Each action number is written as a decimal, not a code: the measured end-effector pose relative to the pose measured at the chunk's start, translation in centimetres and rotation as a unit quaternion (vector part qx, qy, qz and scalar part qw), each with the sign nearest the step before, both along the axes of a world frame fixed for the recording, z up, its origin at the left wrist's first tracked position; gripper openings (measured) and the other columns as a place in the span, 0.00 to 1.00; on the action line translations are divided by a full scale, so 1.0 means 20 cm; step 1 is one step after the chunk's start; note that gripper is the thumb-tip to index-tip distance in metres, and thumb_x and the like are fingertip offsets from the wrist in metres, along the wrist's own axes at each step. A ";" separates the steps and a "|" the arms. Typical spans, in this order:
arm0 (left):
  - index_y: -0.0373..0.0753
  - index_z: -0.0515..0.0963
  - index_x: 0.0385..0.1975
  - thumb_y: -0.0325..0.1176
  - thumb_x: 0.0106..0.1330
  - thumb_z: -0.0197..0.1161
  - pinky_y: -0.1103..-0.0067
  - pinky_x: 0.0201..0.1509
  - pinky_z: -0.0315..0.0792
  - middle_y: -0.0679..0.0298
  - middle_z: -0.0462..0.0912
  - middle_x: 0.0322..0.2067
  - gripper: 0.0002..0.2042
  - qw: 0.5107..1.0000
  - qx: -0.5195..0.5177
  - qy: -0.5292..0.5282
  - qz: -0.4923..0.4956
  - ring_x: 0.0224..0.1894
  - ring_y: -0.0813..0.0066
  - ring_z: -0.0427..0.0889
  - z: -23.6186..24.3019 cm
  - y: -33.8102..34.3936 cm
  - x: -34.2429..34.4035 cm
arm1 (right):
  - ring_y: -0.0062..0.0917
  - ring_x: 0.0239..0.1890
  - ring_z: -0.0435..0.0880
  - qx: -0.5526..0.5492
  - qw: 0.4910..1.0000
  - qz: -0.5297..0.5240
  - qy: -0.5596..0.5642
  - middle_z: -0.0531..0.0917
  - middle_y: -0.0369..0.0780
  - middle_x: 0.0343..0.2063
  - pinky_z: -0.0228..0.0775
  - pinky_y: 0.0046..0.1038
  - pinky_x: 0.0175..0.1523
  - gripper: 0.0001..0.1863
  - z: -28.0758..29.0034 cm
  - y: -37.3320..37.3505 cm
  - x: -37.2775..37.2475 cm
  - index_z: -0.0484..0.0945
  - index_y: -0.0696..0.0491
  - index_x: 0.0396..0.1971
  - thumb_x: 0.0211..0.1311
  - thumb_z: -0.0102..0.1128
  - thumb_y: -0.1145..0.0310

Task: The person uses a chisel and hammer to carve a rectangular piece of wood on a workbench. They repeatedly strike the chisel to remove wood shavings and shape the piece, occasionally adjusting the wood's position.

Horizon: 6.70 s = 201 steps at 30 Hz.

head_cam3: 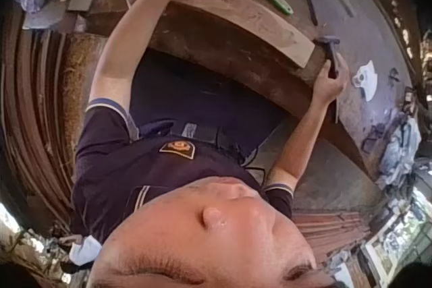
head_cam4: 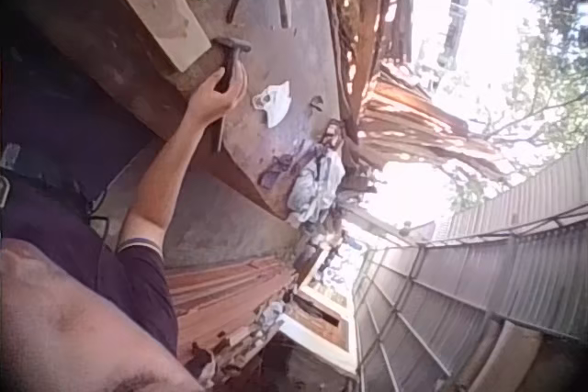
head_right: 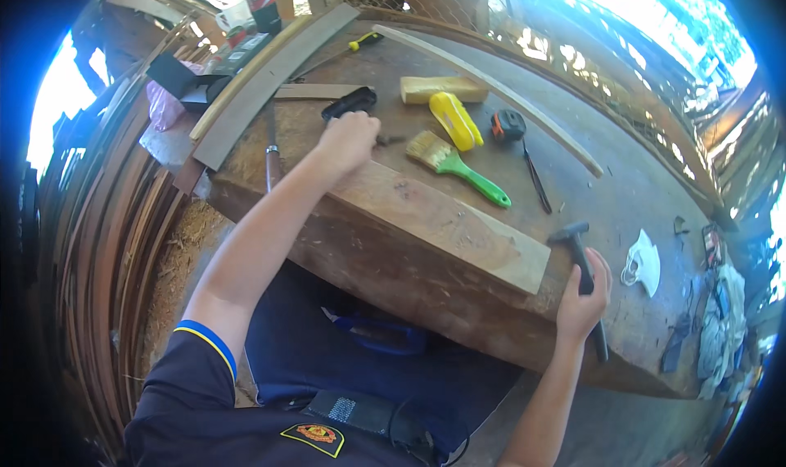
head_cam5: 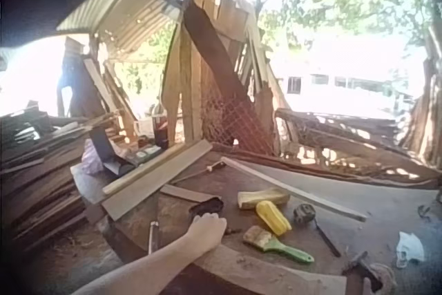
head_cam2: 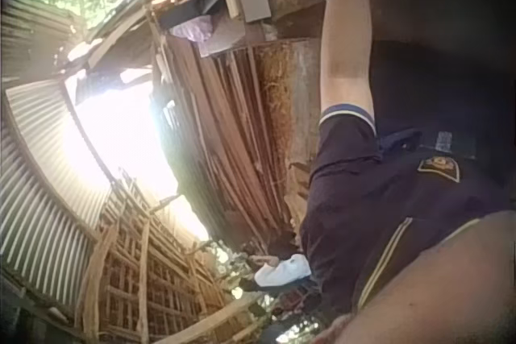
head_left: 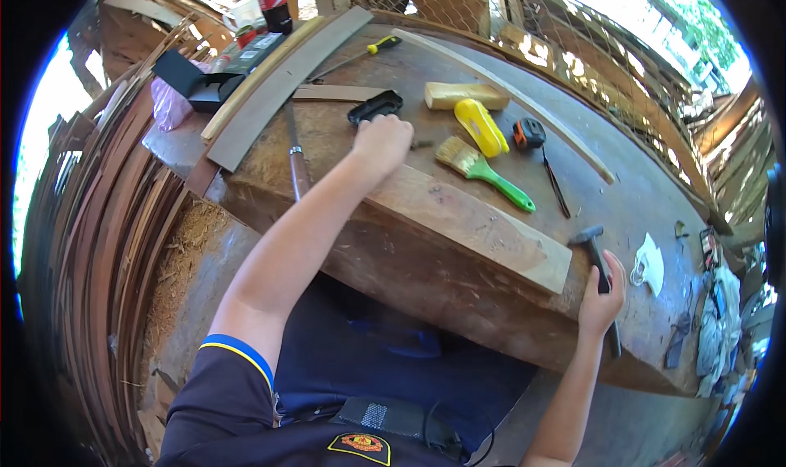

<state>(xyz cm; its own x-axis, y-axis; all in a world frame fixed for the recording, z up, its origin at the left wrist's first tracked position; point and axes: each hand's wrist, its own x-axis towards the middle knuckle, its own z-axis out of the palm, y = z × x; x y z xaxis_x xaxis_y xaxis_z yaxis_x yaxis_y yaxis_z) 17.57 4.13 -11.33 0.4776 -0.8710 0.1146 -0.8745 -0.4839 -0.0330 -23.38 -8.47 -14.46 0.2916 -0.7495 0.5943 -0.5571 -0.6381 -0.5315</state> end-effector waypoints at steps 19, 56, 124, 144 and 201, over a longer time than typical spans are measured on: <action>0.39 0.70 0.30 0.36 0.60 0.55 0.72 0.39 0.70 0.62 0.75 0.24 0.07 0.862 -0.349 0.150 -0.336 0.31 0.66 0.79 -0.13 -0.27 -1.48 | 0.14 0.11 0.65 0.414 0.868 0.056 -0.268 0.70 0.36 0.23 0.54 0.16 0.11 0.14 0.26 0.48 -0.36 0.64 0.56 0.49 0.73 0.48 0.63; 0.38 0.77 0.23 0.48 0.61 0.59 0.65 0.31 0.74 0.56 0.81 0.20 0.18 0.869 -0.151 0.223 -0.416 0.27 0.55 0.83 -0.13 -0.39 -1.41 | 0.12 0.13 0.62 0.375 0.863 0.047 -0.337 0.68 0.33 0.24 0.54 0.17 0.14 0.19 0.20 0.36 -0.45 0.65 0.56 0.60 0.73 0.45 0.66; 0.35 0.79 0.20 0.35 0.50 0.60 0.61 0.31 0.76 0.50 0.80 0.21 0.09 0.816 -0.265 0.349 -0.378 0.27 0.49 0.82 -0.17 -0.36 -1.33 | 0.12 0.06 0.52 0.417 0.839 -0.014 -0.350 0.59 0.28 0.12 0.41 0.17 0.07 0.24 0.31 0.22 -0.30 0.67 0.48 0.31 0.71 0.39 0.41; 0.39 0.81 0.22 0.34 0.49 0.60 0.60 0.31 0.75 0.52 0.80 0.22 0.07 0.815 -0.245 0.375 -0.368 0.28 0.50 0.82 -0.16 -0.32 -1.25 | 0.12 0.05 0.53 0.476 0.846 0.014 -0.238 0.61 0.30 0.11 0.43 0.17 0.06 0.24 0.25 0.30 -0.18 0.66 0.48 0.31 0.71 0.38 0.41; 0.34 0.77 0.21 0.31 0.52 0.58 0.60 0.28 0.73 0.48 0.78 0.18 0.07 0.811 -0.232 0.355 -0.404 0.24 0.48 0.81 -0.17 -0.38 -1.47 | 0.13 0.06 0.53 0.474 0.848 0.020 -0.236 0.60 0.30 0.11 0.42 0.18 0.07 0.24 0.34 0.25 -0.38 0.68 0.49 0.32 0.72 0.38 0.42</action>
<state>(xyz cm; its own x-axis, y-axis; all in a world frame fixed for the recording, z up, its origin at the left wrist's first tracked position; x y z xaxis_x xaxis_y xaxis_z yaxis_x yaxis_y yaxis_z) -11.91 -3.38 -14.70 -0.1385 -0.8740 0.4657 -0.6313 0.4402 0.6385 -31.06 -3.46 -7.74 0.2247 -0.9509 -0.2131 -0.1268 0.1883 -0.9739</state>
